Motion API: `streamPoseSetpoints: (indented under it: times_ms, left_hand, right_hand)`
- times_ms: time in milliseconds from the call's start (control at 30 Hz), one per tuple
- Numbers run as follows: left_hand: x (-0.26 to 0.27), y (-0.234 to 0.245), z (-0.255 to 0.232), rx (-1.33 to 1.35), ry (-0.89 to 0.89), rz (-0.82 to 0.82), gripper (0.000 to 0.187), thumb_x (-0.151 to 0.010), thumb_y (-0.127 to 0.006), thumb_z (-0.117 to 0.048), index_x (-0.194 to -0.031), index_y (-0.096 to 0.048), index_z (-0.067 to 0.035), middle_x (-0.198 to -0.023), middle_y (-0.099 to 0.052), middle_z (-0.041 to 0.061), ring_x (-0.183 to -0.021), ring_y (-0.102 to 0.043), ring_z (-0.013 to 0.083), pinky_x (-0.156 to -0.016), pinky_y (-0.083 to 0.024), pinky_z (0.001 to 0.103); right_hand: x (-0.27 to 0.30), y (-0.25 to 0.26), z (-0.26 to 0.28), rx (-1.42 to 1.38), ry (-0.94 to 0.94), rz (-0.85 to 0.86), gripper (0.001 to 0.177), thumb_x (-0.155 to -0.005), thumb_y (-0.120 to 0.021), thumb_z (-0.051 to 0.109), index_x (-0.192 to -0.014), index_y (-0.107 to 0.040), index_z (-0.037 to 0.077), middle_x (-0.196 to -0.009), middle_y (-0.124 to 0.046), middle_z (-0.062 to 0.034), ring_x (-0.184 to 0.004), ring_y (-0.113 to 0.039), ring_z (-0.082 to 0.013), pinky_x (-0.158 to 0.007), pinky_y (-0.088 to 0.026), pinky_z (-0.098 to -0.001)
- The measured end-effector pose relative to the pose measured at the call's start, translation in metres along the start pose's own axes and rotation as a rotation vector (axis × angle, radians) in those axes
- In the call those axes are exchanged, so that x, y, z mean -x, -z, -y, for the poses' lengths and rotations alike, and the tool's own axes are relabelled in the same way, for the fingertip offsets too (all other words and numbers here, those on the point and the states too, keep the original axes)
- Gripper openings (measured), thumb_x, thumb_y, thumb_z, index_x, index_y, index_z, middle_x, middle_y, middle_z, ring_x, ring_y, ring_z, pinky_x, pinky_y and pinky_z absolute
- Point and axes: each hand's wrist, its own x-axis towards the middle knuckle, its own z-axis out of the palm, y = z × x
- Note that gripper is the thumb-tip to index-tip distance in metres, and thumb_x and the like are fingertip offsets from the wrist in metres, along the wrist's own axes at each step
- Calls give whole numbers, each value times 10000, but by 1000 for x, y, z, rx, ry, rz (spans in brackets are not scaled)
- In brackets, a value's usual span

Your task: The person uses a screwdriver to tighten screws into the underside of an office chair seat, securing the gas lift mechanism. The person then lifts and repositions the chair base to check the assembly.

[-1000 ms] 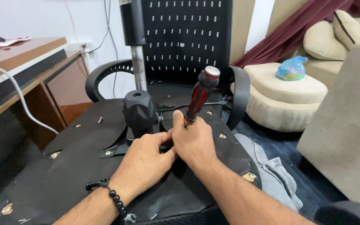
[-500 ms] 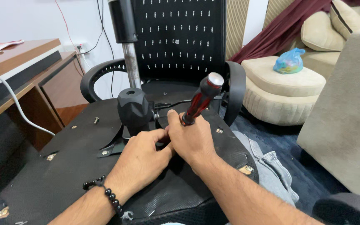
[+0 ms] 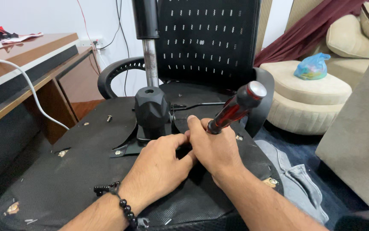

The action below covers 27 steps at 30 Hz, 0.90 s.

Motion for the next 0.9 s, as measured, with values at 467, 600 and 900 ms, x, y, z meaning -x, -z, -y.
streamPoseSetpoints:
  times_ms: [467,600,900]
  left_hand:
    - [-11,1,18,-18,-2,-31,306,-853,-702,-325,-1004,-767,-67,-866,-767,175,-850,-756,346,-772,-573,429]
    - [-27,-12,21,-210,-61,-145,218,-837,-676,-170,-1009,-676,-36,-971,-728,193,-926,-691,431,-785,-533,523]
    - [-22,-1,19,124,84,-129,191,-838,-758,-209,-906,-736,-31,-753,-781,110,-580,-718,217,-588,-570,363]
  right_hand:
    - [2,-14,18,148,-74,-12,422,-885,-620,319,-684,-684,-46,-691,-723,-211,-664,-706,-316,-669,-539,-434]
    - [-1,-14,20,160,-74,16,453,-902,-661,427,-760,-707,-1,-713,-715,-114,-662,-668,-200,-682,-519,-354]
    - [13,-3,50,-345,211,-8,379,-948,-569,363,-1195,-506,83,-951,-600,7,-829,-609,-115,-718,-536,-310]
